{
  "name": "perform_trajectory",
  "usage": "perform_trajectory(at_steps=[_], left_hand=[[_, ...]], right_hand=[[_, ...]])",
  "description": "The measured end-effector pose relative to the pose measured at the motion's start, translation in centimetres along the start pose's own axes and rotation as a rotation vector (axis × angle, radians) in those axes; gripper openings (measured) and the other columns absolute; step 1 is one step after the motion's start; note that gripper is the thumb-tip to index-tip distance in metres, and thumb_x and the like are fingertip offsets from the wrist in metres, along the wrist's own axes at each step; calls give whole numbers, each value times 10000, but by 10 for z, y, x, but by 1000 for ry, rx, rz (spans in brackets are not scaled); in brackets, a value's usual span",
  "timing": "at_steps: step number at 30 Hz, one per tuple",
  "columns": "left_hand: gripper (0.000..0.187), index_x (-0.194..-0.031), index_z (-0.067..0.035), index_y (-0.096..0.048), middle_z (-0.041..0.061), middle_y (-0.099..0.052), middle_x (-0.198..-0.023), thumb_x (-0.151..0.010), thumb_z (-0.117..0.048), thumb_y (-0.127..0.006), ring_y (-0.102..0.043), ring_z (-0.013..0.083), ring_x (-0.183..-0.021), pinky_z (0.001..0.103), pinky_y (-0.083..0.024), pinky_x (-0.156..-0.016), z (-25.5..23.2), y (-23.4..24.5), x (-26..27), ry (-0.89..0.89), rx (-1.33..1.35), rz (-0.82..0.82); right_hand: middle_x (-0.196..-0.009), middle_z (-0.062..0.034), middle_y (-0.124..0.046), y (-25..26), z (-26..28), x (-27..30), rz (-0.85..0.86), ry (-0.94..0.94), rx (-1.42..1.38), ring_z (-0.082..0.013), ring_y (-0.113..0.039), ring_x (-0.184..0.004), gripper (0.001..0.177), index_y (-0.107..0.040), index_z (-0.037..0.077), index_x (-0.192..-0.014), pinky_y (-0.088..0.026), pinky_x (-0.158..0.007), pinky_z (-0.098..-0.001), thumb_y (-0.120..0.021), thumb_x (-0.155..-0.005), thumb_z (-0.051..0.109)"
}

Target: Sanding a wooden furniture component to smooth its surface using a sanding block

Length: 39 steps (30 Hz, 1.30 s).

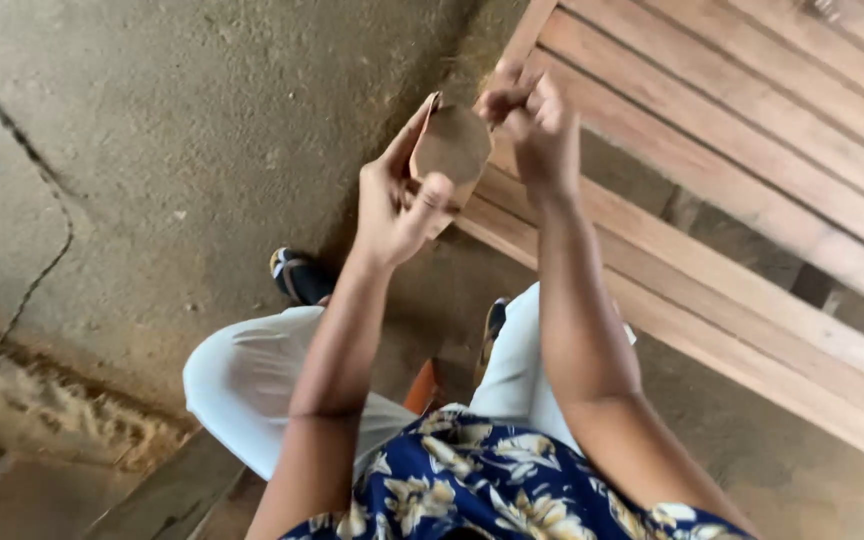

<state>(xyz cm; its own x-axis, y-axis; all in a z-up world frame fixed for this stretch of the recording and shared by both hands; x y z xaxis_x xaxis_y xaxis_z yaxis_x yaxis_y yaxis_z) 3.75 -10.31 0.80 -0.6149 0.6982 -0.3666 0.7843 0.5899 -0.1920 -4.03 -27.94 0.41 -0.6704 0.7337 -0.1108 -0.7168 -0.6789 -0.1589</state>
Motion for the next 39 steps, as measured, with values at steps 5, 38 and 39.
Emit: perform_trajectory(at_steps=[5, 38, 39], left_hand=[[850, -1491, 55, -464, 184, -524, -1533, -968, -595, -628, -517, 250, -1444, 366, -432, -1233, -8, 2, -7, 1, -49, 40], [107, -924, -88, -724, 13, -773, -1014, -999, -147, -676, -760, 212, -938, 313, -575, -870, -66, 6, 65, -473, -750, 23], [107, -924, -88, -724, 13, -773, -1014, -999, -147, -676, -760, 212, -938, 313, -575, -870, -70, -2, 52, -462, -749, 30]], right_hand=[[-934, -143, -702, 8, 13, 3, 18, -83, 1, -203, -684, -856, 423, -581, 27, -1182, -620, -852, -337, -388, -855, -159], [-1244, -84, -663, 9, 68, 43, 399, 245, 64, -148, -662, -1141, 353, -497, 131, -1398, -486, -699, -197, -494, -1077, -17], [-1244, -84, -663, -2, 73, 55, 393, 234, 62, -148, -662, -1141, 353, -497, 131, -1398, -486, -699, -197, -494, -1077, -17]])
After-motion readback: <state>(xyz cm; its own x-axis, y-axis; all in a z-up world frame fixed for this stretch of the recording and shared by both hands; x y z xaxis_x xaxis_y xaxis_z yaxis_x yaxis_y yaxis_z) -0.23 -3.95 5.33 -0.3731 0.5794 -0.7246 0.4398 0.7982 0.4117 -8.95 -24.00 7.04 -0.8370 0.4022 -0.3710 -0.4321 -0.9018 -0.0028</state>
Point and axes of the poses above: each hand's wrist, its own x-axis away from the middle knuckle, its own y-axis out of the back of the hand, z = x × y, the point moved 6 cm from there along -x, towards the middle knuckle
